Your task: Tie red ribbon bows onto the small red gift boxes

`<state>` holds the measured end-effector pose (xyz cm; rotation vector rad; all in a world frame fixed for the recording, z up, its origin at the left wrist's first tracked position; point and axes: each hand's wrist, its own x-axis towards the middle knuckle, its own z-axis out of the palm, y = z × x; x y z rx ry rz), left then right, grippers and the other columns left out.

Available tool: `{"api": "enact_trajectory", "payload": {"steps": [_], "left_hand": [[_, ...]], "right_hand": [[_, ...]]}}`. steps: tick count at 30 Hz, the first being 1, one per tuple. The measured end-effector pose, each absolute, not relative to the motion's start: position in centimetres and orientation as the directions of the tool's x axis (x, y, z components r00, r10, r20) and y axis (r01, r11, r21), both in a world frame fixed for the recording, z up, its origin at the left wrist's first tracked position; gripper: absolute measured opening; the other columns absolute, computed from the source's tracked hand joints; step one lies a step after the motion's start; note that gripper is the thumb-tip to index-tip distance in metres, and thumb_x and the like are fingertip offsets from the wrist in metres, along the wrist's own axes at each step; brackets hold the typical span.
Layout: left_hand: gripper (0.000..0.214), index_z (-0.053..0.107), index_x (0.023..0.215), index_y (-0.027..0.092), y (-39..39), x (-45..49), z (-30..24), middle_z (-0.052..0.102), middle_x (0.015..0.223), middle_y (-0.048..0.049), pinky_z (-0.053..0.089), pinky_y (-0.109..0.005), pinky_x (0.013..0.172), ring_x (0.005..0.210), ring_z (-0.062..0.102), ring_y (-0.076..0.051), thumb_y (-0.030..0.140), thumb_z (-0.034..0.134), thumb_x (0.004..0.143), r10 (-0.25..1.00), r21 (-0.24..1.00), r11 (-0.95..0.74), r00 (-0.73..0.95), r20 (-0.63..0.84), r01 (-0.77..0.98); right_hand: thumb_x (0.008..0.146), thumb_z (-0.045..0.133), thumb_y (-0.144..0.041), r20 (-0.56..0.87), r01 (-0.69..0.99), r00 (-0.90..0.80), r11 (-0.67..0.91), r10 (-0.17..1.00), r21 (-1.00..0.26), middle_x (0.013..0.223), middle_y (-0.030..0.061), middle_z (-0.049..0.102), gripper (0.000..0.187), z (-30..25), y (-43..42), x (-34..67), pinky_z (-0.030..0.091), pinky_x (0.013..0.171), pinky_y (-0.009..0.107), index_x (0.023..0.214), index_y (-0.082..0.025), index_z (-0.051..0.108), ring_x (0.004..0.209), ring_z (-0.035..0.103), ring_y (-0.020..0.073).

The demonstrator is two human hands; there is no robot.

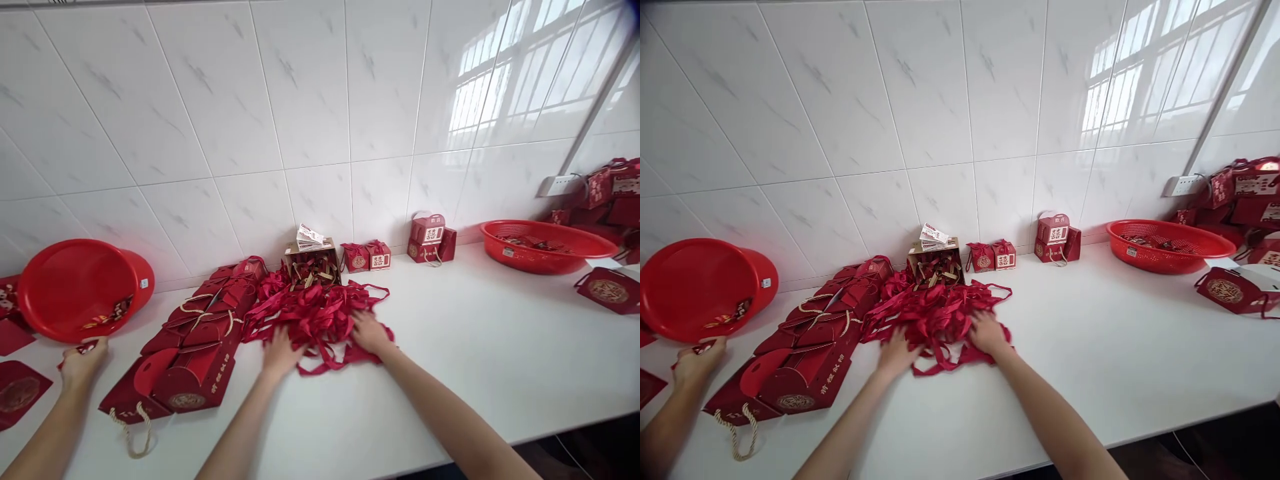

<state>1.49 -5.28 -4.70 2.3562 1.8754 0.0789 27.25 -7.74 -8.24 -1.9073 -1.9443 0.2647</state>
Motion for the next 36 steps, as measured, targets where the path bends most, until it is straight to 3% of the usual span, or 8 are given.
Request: {"api": "enact_trajectory", "payload": {"steps": [4, 9, 14, 20, 23, 27, 31, 36], "left_hand": [[0.068, 0.045, 0.139, 0.013, -4.9, 0.2, -4.3, 0.039, 0.149, -0.0199, 0.029, -0.054, 0.108, 0.139, 0.031, -0.039, 0.056, 0.037, 0.087, 0.992, 0.133, -0.117, 0.122, -0.030, 0.984], [0.053, 0.054, 0.132, 0.028, -5.7, 4.0, -5.7, 0.050, 0.144, -0.0039, 0.029, -0.039, 0.111, 0.136, 0.038, -0.029, 0.045, 0.052, 0.081, 0.962, 0.193, -0.256, 0.270, -0.047, 0.947], [0.049, 0.054, 0.133, 0.020, -5.4, 2.3, -4.8, 0.054, 0.139, -0.0131, 0.023, -0.060, 0.109, 0.135, 0.036, -0.040, 0.034, 0.037, 0.090, 0.986, 0.197, -0.152, 0.161, -0.034, 0.969], [0.055, 0.051, 0.136, 0.028, -5.9, 6.3, -6.5, 0.045, 0.148, -0.0038, 0.023, -0.044, 0.116, 0.141, 0.030, -0.030, 0.046, 0.051, 0.084, 0.960, 0.228, -0.263, 0.277, -0.033, 0.937], [0.061, 0.042, 0.143, 0.013, -5.1, 4.3, -6.9, 0.032, 0.154, -0.0155, 0.026, -0.059, 0.110, 0.141, 0.027, -0.038, 0.045, 0.034, 0.091, 0.990, 0.208, -0.135, 0.140, -0.006, 0.969], [0.057, 0.042, 0.142, 0.012, -4.3, 1.3, -7.1, 0.031, 0.154, -0.0142, 0.030, -0.056, 0.109, 0.142, 0.025, -0.038, 0.040, 0.034, 0.092, 0.994, 0.213, -0.103, 0.093, 0.056, 0.972], [0.052, 0.048, 0.137, 0.016, -4.2, 1.3, -7.7, 0.036, 0.152, -0.0116, 0.031, -0.054, 0.109, 0.142, 0.024, -0.036, 0.040, 0.037, 0.092, 0.988, 0.264, -0.141, 0.120, 0.095, 0.954], [0.053, 0.044, 0.138, 0.017, -4.0, 1.3, -7.7, 0.044, 0.147, -0.0132, 0.035, -0.056, 0.105, 0.136, 0.034, -0.037, 0.037, 0.044, 0.090, 0.983, 0.363, -0.167, 0.124, 0.138, 0.917]], "right_hand": [[0.097, 0.024, -0.028, 0.133, 0.909, 0.197, -0.130, 0.971, -0.396, 0.143, 0.0201, 0.045, 0.050, -7.8, -8.0, 29.7, 0.015, 0.110, 0.059, 0.136, -0.011, 0.052, 0.135, 0.035, 0.0349], [0.092, 0.045, -0.042, 0.115, 0.923, 0.008, 0.037, 0.993, -0.383, 0.146, 0.0008, 0.047, 0.045, -8.4, -7.5, 25.4, 0.019, 0.114, 0.038, 0.134, -0.031, 0.054, 0.137, 0.034, 0.0228], [0.096, 0.023, -0.023, 0.097, 0.911, 0.206, -0.155, 0.974, -0.383, 0.147, 0.0168, 0.042, 0.050, -8.2, -8.0, 29.4, 0.011, 0.111, 0.058, 0.139, -0.013, 0.047, 0.138, 0.029, 0.0325], [0.088, 0.050, -0.032, 0.121, 0.906, 0.118, -0.056, 0.986, -0.420, 0.139, 0.0031, 0.054, 0.039, -8.2, -7.9, 27.9, 0.021, 0.112, 0.033, 0.125, -0.026, 0.061, 0.132, 0.040, 0.0220], [0.092, 0.035, -0.022, 0.147, 0.871, 0.296, -0.204, 0.944, -0.447, 0.137, 0.0114, 0.055, 0.043, -8.0, -9.1, 32.1, 0.022, 0.111, 0.043, 0.128, -0.018, 0.059, 0.128, 0.043, 0.0259], [0.095, 0.023, -0.021, 0.162, 0.781, 0.504, -0.367, 0.848, -0.506, 0.135, 0.0191, 0.054, 0.049, -8.4, -10.9, 38.5, 0.025, 0.107, 0.053, 0.129, -0.010, 0.056, 0.128, 0.043, 0.0332], [0.092, 0.031, -0.018, 0.168, 0.780, 0.422, -0.262, 0.891, -0.569, 0.130, 0.0127, 0.060, 0.044, -9.3, -10.9, 37.9, 0.034, 0.105, 0.037, 0.124, -0.014, 0.061, 0.126, 0.048, 0.0261], [0.085, 0.040, -0.008, 0.176, 0.726, 0.240, -0.056, 0.955, -0.686, 0.136, 0.0119, 0.056, 0.046, -9.6, -9.7, 32.3, 0.028, 0.110, 0.036, 0.125, -0.014, 0.061, 0.131, 0.044, 0.0249]]}}
